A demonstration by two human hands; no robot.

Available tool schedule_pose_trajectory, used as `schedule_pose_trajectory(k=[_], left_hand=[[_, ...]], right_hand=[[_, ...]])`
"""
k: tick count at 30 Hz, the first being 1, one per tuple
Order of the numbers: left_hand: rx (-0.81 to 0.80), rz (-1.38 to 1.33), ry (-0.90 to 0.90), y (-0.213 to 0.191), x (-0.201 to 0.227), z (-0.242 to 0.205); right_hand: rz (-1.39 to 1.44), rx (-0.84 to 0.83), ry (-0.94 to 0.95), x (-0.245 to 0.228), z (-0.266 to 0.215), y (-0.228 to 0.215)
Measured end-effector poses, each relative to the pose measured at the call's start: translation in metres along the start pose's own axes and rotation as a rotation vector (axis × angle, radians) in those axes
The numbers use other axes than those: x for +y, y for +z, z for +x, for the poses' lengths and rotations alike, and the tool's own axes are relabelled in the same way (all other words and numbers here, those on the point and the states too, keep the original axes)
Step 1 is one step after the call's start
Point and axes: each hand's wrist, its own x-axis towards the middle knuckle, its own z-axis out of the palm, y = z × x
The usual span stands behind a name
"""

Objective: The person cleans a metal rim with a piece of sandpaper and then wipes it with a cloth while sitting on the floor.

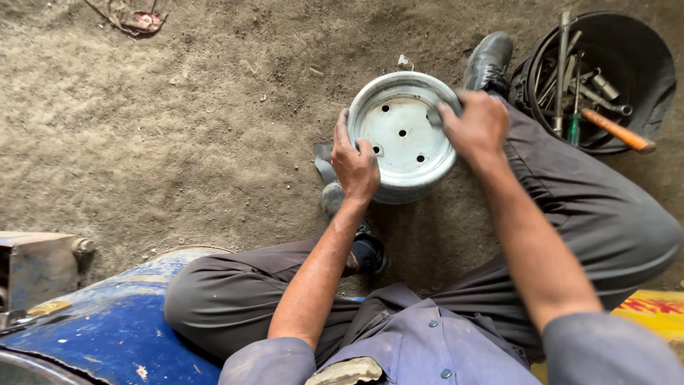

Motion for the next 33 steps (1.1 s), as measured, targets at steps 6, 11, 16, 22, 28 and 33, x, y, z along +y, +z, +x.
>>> schedule_pose_trajectory(k=[6, 11, 16, 22, 28, 33], left_hand=[[0.003, -0.007, -0.032, -0.002, 0.005, 0.000], [-0.008, -0.007, -0.040, -0.005, 0.007, 0.002], [-0.023, -0.031, -0.057, -0.003, 0.008, 0.000], [-0.033, 0.024, 0.004, -0.005, 0.005, 0.000], [-0.048, 0.012, -0.008, -0.002, 0.001, 0.002], [-0.079, -0.031, -0.108, 0.000, 0.002, -0.001]], right_hand=[[-0.063, -0.174, -0.053, -0.032, 0.061, 0.013], [-0.034, -0.109, 0.020, -0.013, 0.018, -0.001], [0.024, -0.109, 0.155, 0.012, -0.024, -0.011], [-0.079, -0.170, 0.112, -0.016, 0.031, 0.008], [0.008, -0.060, -0.003, -0.015, 0.016, 0.003], [0.219, -0.048, 0.187, -0.002, -0.037, -0.013]])
